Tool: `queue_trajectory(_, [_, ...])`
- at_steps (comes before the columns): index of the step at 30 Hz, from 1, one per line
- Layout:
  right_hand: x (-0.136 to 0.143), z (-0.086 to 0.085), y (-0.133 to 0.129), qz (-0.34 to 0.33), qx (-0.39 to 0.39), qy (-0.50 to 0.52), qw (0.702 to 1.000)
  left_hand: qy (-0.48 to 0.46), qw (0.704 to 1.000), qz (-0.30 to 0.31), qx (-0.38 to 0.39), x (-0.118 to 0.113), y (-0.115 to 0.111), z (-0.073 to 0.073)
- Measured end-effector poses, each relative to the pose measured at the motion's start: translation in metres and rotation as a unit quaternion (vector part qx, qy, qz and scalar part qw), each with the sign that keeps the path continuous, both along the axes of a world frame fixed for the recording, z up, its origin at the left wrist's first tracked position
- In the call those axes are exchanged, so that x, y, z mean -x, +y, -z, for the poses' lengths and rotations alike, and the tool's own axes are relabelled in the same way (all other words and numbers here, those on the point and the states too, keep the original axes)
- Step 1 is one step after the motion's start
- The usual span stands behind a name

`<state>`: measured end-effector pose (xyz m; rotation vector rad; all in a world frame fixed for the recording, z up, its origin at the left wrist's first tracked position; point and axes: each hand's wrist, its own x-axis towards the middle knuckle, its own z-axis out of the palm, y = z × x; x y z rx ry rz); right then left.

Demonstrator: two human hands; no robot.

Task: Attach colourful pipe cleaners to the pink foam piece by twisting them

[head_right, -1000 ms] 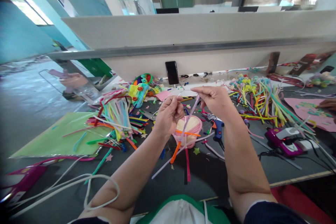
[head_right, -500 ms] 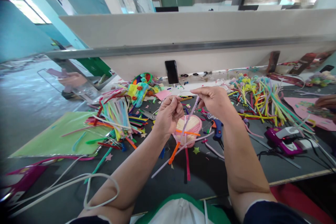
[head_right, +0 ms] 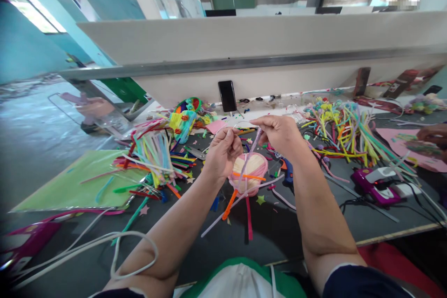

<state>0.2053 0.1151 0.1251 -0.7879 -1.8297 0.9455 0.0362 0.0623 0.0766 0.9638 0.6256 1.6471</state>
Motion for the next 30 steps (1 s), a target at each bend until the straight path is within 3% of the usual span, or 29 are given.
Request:
queue_trajectory(4, [-0.014, -0.005, 0.007, 0.011, 0.049, 0.062, 0.997, 0.035, 0.998, 0.02, 0.04, 0.006, 0.004, 0.0])
queue_trajectory(8, [-0.035, -0.009, 0.018, 0.053, 0.071, 0.15, 0.985, 0.151, 0.96, 0.179, 0.15, 0.01, 0.005, 0.004])
queue_trajectory(11, [-0.047, -0.008, 0.026, 0.056, 0.107, 0.198, 0.973, 0.216, 0.935, 0.234, 0.158, 0.008, 0.004, 0.01])
queue_trajectory(15, [-0.061, -0.003, 0.037, 0.038, 0.169, 0.243, 0.955, 0.228, 0.939, 0.209, 0.15, 0.006, 0.006, 0.017])
queue_trajectory(21, [-0.073, 0.006, 0.055, 0.08, 0.202, 0.269, 0.938, 0.191, 0.955, 0.155, 0.167, 0.009, 0.012, 0.021])
queue_trajectory(30, [-0.057, 0.017, 0.063, -0.022, 0.252, 0.269, 0.929, 0.193, 0.962, 0.117, 0.155, -0.009, 0.005, 0.023])
